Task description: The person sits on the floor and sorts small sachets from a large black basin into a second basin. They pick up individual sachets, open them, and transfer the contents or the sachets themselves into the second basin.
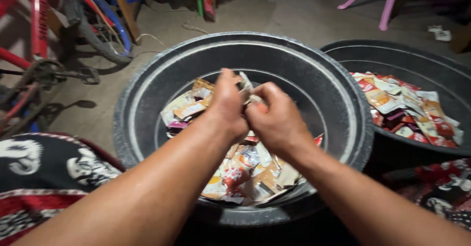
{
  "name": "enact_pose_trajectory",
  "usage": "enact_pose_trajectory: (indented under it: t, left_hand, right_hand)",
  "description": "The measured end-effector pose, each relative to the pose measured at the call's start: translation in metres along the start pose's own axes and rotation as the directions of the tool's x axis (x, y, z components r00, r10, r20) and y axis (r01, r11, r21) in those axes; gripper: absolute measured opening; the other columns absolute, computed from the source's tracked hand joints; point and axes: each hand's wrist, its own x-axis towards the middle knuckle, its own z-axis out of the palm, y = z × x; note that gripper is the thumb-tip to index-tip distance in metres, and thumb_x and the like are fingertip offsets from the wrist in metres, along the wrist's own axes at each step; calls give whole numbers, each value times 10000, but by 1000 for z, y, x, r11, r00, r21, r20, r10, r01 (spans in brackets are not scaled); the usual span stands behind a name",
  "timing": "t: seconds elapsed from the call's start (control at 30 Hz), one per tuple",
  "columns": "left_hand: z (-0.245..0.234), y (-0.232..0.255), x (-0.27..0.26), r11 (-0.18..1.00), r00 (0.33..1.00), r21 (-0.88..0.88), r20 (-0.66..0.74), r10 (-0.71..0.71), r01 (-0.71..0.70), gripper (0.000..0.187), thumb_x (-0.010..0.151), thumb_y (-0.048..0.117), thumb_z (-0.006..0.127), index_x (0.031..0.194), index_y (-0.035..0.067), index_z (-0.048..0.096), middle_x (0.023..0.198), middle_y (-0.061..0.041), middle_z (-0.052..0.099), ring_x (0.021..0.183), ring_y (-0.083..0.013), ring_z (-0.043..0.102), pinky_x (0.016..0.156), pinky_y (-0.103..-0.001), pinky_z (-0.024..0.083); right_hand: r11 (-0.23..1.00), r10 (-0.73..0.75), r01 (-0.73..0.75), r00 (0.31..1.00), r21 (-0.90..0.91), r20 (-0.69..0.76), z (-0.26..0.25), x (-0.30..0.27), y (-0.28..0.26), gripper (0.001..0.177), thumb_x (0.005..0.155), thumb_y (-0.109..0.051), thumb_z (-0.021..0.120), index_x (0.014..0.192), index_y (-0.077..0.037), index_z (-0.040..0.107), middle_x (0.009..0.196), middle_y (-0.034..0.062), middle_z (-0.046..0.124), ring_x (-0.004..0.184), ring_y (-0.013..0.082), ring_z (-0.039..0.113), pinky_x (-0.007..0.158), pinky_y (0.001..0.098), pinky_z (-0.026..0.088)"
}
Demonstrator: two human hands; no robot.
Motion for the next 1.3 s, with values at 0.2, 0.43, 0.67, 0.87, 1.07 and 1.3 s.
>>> enact_pose_trajectory:
  t: [0.2,0.43,0.67,0.87,1.07,1.3]
  left_hand:
    - [15,-20,-1,994,926,-101,369,79,-44,384,1065,397,403,1058,76,614,945,-122,685,836,-253,688,784,-445,585]
    - [11,-13,7,973,980,-124,32,198,-193,385,1050,402,433,1000,57,597,941,-119,665,837,-264,665,785,-456,557]
    - [8,-11,20,969,973,-187,135,189,-162,310,1049,322,465,1004,46,599,928,-122,659,819,-268,670,753,-466,586]
    - [2,-15,18,977,976,-114,99,192,-181,271,1045,277,463,998,49,601,917,-131,655,795,-279,670,718,-472,573]
    - [-2,-15,21,994,977,-101,202,61,-41,353,1044,320,378,1000,27,570,914,-162,656,797,-301,677,749,-481,593]
    - [-6,-35,19,998,987,-58,156,23,-14,336,1095,317,397,1023,41,576,947,-145,636,829,-279,668,789,-459,598]
  right_hand:
    - [985,-96,70,982,-157,-163,-20,20,-3,403,893,-187,589,1273,-54,593,1112,190,721,972,273,718,833,389,561]
    - [999,50,-50,998,-1,29,-8,4,-3,344,883,-132,555,1208,-62,645,1049,130,789,945,192,766,841,328,579]
    - [994,94,-95,996,57,9,-14,14,9,305,912,-154,584,1176,-26,668,1026,120,780,890,157,728,776,315,580]
    - [997,75,-75,997,10,19,-10,1,9,296,946,-178,601,1192,-25,661,957,103,754,802,134,689,686,299,551]
    - [983,174,-177,983,57,63,-12,-2,13,314,918,-196,588,1187,-55,668,865,112,752,672,135,672,600,325,544]
    - [984,168,-169,986,-52,-8,-15,-3,29,325,915,-225,607,1186,-58,675,907,106,758,773,148,720,701,316,560]
